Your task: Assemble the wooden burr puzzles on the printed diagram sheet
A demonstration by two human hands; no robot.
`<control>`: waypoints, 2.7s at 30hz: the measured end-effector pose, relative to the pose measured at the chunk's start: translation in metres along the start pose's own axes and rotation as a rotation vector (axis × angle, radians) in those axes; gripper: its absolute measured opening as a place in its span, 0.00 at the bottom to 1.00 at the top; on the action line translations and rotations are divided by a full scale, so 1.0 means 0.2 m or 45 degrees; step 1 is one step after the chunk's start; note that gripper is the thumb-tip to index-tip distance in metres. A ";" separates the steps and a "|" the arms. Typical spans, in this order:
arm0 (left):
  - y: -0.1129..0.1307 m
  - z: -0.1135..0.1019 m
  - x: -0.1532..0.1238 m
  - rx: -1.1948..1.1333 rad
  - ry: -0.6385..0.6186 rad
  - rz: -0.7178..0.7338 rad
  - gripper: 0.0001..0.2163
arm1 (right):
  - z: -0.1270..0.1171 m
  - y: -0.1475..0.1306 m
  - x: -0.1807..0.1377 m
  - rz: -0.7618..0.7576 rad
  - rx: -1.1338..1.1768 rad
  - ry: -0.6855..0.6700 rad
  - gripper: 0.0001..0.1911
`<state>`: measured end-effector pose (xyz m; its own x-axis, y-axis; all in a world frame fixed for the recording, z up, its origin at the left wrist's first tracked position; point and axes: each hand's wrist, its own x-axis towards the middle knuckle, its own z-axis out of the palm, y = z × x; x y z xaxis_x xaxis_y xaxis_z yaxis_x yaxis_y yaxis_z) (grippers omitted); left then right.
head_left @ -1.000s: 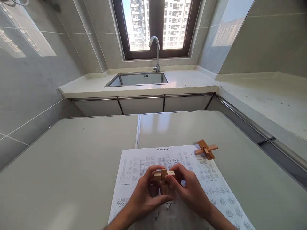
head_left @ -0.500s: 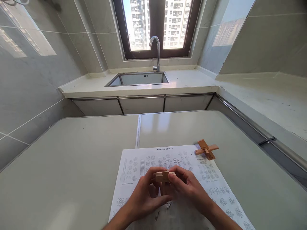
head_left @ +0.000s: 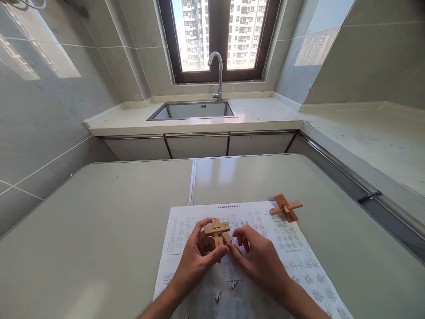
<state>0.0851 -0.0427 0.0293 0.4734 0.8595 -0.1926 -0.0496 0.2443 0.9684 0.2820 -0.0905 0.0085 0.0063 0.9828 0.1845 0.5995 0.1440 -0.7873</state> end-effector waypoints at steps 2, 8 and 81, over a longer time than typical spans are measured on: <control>0.00 0.00 0.00 -0.040 0.030 0.007 0.30 | 0.01 0.01 0.00 -0.106 -0.142 -0.009 0.08; 0.02 0.01 0.00 -0.054 0.081 -0.003 0.30 | 0.04 0.04 -0.01 -0.249 -0.322 -0.019 0.04; -0.02 -0.05 -0.01 0.888 -0.122 0.357 0.29 | 0.04 0.01 -0.06 -0.470 0.211 0.261 0.18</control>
<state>0.0758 -0.0404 0.0251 0.6012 0.7969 0.0593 0.3733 -0.3457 0.8609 0.2770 -0.1007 0.0005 -0.0157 0.8214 0.5702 0.4555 0.5135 -0.7272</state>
